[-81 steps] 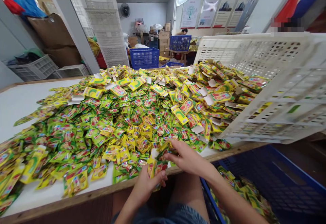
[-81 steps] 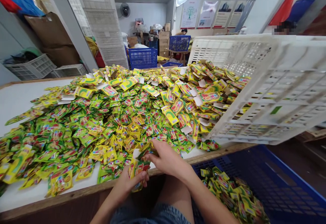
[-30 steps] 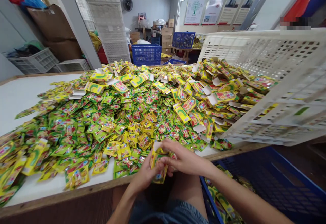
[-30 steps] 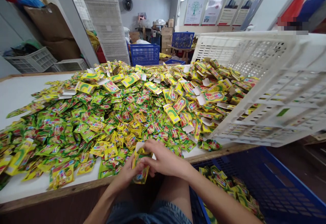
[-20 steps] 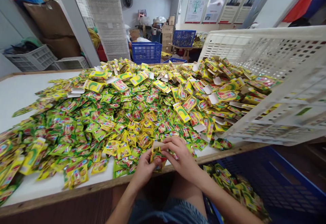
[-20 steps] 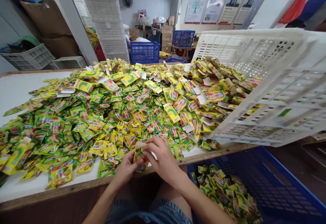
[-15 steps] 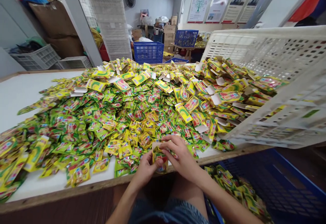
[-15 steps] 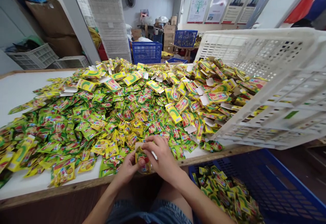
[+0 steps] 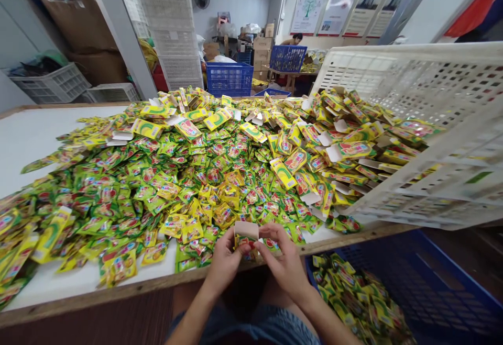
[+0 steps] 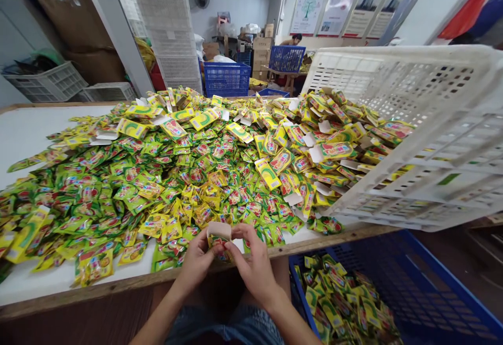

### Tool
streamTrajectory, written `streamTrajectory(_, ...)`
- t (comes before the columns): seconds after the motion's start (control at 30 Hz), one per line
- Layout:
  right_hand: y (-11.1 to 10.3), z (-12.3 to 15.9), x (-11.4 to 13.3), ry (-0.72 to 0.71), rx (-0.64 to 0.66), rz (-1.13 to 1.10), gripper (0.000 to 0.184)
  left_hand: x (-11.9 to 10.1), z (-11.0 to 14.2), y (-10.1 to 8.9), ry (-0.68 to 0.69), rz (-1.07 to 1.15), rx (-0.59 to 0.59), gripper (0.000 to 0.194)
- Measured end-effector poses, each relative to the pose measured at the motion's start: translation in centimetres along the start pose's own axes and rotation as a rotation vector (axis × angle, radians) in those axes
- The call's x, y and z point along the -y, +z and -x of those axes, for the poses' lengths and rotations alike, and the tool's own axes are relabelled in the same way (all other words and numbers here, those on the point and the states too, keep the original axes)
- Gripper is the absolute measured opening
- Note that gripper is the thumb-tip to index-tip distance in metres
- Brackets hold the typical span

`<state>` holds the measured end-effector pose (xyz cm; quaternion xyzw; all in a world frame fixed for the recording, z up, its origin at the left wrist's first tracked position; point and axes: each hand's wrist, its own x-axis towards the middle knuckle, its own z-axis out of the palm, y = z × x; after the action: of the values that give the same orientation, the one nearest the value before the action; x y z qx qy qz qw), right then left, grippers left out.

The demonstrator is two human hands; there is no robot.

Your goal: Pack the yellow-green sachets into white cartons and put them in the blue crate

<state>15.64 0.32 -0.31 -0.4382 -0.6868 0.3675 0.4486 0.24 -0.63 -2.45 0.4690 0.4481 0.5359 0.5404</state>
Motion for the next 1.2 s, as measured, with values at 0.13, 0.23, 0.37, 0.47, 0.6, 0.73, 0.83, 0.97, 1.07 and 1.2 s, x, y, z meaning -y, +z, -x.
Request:
streamTrajectory(0.13, 1.0, 1.0, -1.4, -0.012, -0.129, 0.026, 0.017, 1.0, 0.8, -0.3, 0.077, 0.026, -0.051, 0.051)
streamTrajectory(0.23, 0.7, 0.5, -1.2, -0.099, -0.080, 0.057, 0.016, 1.5, 1.3, -1.0, 0.184, -0.103, -0.089, 0.035)
streamTrajectory(0.37, 0.1, -0.6, -0.1, -0.155, 0.055, 0.074, 0.016, 0.9, 1.3, -2.0, 0.198, -0.295, -0.034, 0.014)
streamTrajectory(0.47, 0.3, -1.0, 0.4, -0.129, 0.033, 0.029, 0.014, 0.2, 1.2, -1.9, 0.228, -0.293, -0.007, 0.012)
streamTrajectory(0.6, 0.8, -1.0, 0.4, -0.086, -0.016, -0.051, 0.024, 0.0, 1.3, -1.0, 0.243, -0.116, -0.079, 0.028)
streamTrajectory(0.73, 0.7, -0.7, 0.3, -0.162, 0.063, -0.001, 0.020, 0.1, 1.6, -1.1, 0.257, -0.152, -0.047, 0.022)
streamTrajectory(0.83, 0.7, -0.2, 0.2, -0.167, 0.066, 0.041, 0.024, -0.4, 1.8, -1.4, 0.297, -0.226, -0.013, 0.018)
streamTrajectory(0.97, 1.0, 0.0, 0.3, -0.167, -0.014, 0.063, 0.018, -0.9, 1.6, -1.0, 0.295, -0.243, -0.074, 0.016)
streamTrajectory(1.07, 1.1, -0.5, 0.6, -0.195, -0.044, 0.109, 0.010, -1.0, 1.4, -0.6, 0.266, -0.214, -0.116, 0.013)
streamTrajectory(1.2, 0.9, -1.4, 0.8, -0.235, -0.041, 0.210, 0.007, -1.1, 1.0, -0.5, 0.223, -0.173, -0.130, 0.011)
